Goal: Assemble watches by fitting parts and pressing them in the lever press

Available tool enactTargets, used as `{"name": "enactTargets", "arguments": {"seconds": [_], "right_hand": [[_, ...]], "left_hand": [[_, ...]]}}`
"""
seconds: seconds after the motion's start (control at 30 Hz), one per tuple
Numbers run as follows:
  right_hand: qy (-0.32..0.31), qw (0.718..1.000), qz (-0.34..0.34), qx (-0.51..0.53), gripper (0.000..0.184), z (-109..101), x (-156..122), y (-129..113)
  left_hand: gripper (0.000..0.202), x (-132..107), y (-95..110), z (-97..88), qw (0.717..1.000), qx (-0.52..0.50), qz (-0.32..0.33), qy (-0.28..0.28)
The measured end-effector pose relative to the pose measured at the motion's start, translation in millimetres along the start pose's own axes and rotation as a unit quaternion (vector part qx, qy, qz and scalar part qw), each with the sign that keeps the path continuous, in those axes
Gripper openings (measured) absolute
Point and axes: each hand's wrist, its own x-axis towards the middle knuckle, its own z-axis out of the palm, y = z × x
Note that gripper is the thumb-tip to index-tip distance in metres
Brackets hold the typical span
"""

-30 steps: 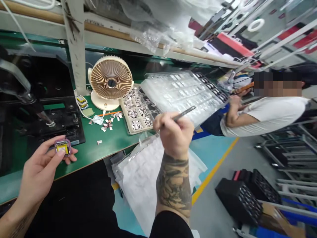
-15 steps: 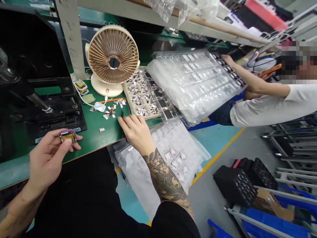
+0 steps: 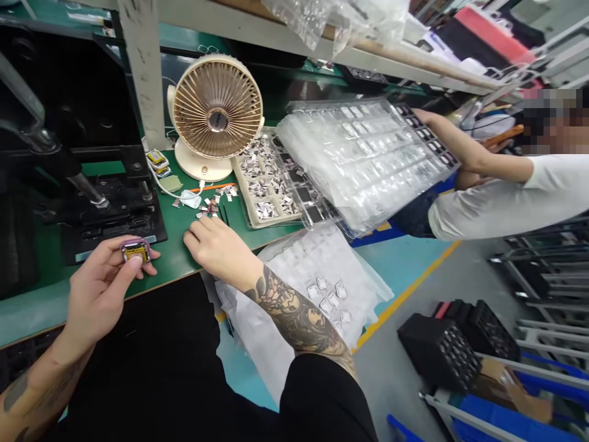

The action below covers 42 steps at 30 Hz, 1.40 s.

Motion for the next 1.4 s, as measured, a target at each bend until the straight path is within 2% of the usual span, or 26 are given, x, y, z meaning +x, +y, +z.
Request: {"name": "enactTargets", "arguments": {"seconds": [0.13,0.2,0.23,0.3,0.37,0.47,0.53,0.63,0.7,0.83,0.9,0.97,1.13,1.2,1.3,1.4], "right_hand": [[0.005,0.998,0.007,0.056,0.019,4,5,11],[0.049,0.991,0.019,0.121,0.023,6,6,13],[0.09,0.981,0.035,0.17,0.026,7,7,12],[0.182,0.937,0.084,0.285,0.026,6,7,7],[0.235,0.882,0.123,0.389,0.022,4,8,-1],[0.242,0.827,0.136,0.49,0.019,4,11,-13],[0.243,0.801,0.147,0.527,0.016,6,14,-20],[0.247,0.772,0.153,0.565,0.009,11,20,-27],[0.251,0.771,0.143,0.567,0.008,13,23,-30],[0.276,0.825,0.091,0.485,0.012,13,28,-33],[0.272,0.837,0.04,0.474,0.016,12,30,-32],[0.277,0.826,0.019,0.49,0.019,10,29,-30],[0.355,0.779,0.132,0.5,0.012,0,27,-31],[0.355,0.768,0.138,0.516,0.012,-2,28,-37],[0.333,0.771,0.109,0.532,0.015,-1,30,-45],[0.327,0.797,0.094,0.5,0.014,1,31,-49]], "left_hand": [[0.03,0,-4,-0.9,1.0,-0.026,-0.006,-0.011],[0.025,-1,-5,-2.7,1.0,-0.023,-0.003,-0.015],[0.023,0,-5,-3.8,1.0,-0.012,0.002,-0.018],[0.019,1,-3,-5.7,0.998,0.034,0.023,-0.038],[0.014,2,1,-7.1,0.992,0.09,0.055,-0.072],[0.012,6,6,-8.0,0.983,0.124,0.094,-0.096],[0.013,7,8,-8.3,0.983,0.119,0.104,-0.097],[0.014,7,9,-9.3,0.977,0.111,0.125,-0.129],[0.015,7,10,-10.1,0.974,0.105,0.138,-0.145],[0.015,8,8,-10.9,0.978,0.095,0.121,-0.142],[0.014,7,7,-11.1,0.978,0.091,0.115,-0.149],[0.015,7,7,-11.1,0.978,0.088,0.115,-0.15],[0.018,5,8,-9.5,0.99,0.068,0.083,-0.093],[0.016,5,7,-8.3,0.992,0.065,0.081,-0.067],[0.017,3,3,-6.4,0.992,0.079,0.088,-0.048],[0.018,2,-1,-4.8,0.989,0.099,0.102,-0.033]]}}
